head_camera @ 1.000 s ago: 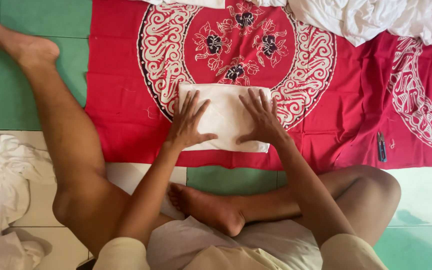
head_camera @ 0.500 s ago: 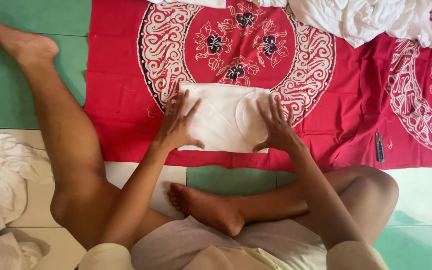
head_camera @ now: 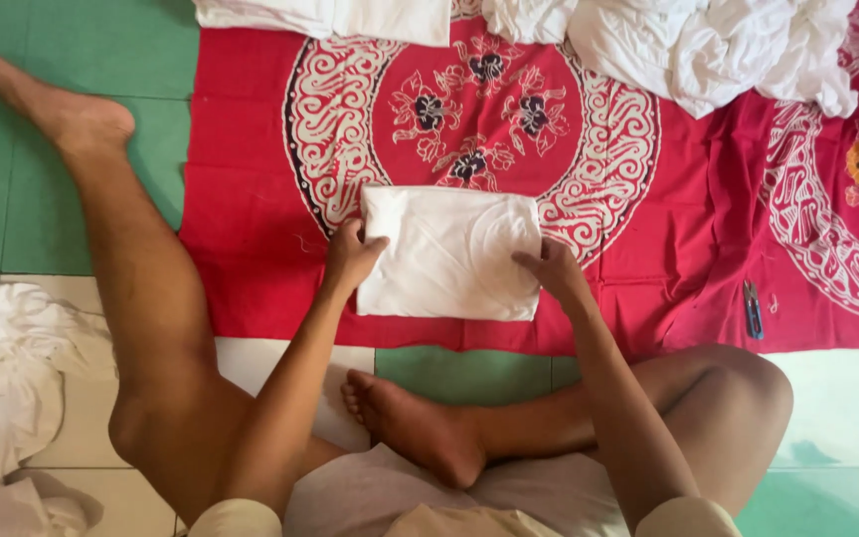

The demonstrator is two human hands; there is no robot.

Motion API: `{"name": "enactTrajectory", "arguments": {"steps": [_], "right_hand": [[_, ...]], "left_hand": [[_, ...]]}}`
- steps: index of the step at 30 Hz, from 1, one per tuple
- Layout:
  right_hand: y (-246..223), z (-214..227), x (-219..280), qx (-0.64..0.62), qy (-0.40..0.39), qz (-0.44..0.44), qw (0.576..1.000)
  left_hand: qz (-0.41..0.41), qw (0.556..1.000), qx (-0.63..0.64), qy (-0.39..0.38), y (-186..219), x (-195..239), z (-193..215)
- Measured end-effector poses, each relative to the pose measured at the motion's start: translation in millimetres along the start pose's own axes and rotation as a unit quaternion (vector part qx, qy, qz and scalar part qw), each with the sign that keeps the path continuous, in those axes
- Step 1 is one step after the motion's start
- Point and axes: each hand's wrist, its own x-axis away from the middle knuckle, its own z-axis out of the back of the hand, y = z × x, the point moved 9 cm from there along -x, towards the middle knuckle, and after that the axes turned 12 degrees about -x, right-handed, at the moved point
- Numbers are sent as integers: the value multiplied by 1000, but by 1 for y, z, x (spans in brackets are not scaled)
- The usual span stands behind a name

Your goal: The person sits on the floor and folds white shirts by hand. They smooth out the fabric, fold the sleeves and sides, and then fold the shirt into a compact rectangle. The folded shirts are placed in a neat stack on a red patterned mat.

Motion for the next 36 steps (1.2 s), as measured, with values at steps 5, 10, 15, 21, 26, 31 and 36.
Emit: {"name": "enactTrajectory", "arguments": {"steps": [5,10,15,21,26,31,36], "right_hand": [[-41,-6,19,29,-16,3,999],[-64,-13,40,36,-34,-21,999],[-15,-14,22,-215,-36,-26,976],[5,-12,-18,-123,-97,-18,988],[-175,8,-18,194,-100,37,975],[-314,7,-140,354,-133,108,919],[-423,-54,-266,474,-145,257,830]], "left_hand": [[-40,996,55,-54,18,16,-1],[-58,980,168,-83,25,33,0],[35,898,428,-97,13,37,-4],[-60,958,272,-61,-21,-9,-23],[-73,952,296,-21,44,-15,24],[-22,899,434,62,111,-44,51],[83,794,583,151,163,-92,24]]}}
